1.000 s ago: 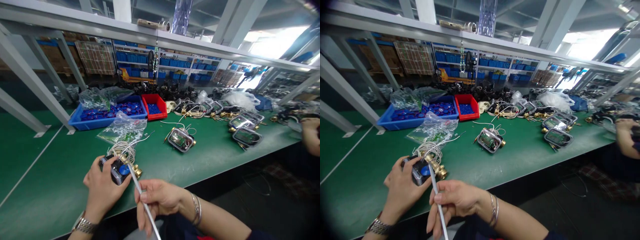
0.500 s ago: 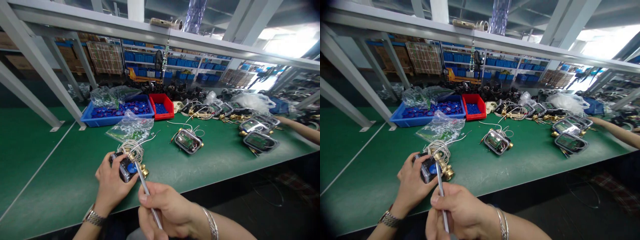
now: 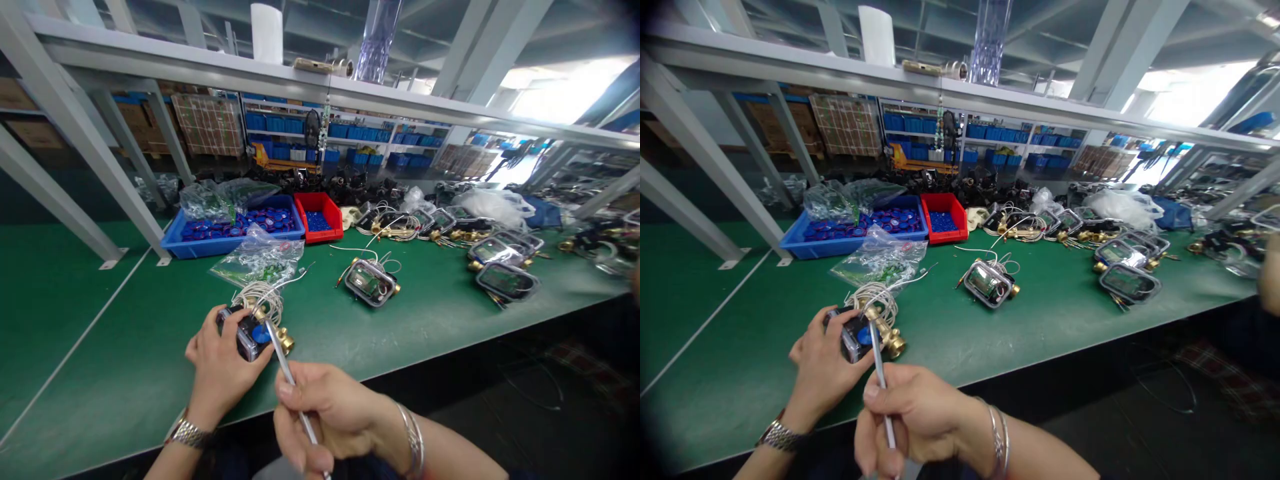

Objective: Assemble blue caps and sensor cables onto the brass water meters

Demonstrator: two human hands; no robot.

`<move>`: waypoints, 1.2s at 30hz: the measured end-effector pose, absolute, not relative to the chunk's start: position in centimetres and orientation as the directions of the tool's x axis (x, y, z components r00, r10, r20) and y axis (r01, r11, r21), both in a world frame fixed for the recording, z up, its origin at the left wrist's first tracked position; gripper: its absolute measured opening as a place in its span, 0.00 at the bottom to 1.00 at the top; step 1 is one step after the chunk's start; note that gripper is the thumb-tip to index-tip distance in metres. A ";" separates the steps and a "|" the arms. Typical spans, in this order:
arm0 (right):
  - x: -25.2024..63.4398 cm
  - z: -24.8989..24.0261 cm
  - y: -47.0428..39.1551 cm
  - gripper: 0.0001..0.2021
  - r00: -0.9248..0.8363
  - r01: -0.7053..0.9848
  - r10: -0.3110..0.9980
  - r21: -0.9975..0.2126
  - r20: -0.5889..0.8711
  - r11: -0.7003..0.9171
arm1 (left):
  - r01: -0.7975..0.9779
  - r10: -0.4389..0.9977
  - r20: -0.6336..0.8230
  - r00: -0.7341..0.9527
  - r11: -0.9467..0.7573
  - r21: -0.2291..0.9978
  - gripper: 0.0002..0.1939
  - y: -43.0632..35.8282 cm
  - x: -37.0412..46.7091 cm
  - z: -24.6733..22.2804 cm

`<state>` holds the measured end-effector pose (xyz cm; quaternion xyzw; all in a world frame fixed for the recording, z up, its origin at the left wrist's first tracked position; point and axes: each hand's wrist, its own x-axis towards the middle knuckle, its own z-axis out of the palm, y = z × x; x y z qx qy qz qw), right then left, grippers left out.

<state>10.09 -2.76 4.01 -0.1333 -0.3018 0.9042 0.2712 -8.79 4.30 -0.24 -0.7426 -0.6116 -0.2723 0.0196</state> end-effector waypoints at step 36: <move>34.8 5.3 11.5 0.25 0.108 0.640 0.953 -0.753 0.282 0.150 | 0.825 0.906 0.325 0.270 -0.392 0.408 0.35 5.3 -12.1 -0.6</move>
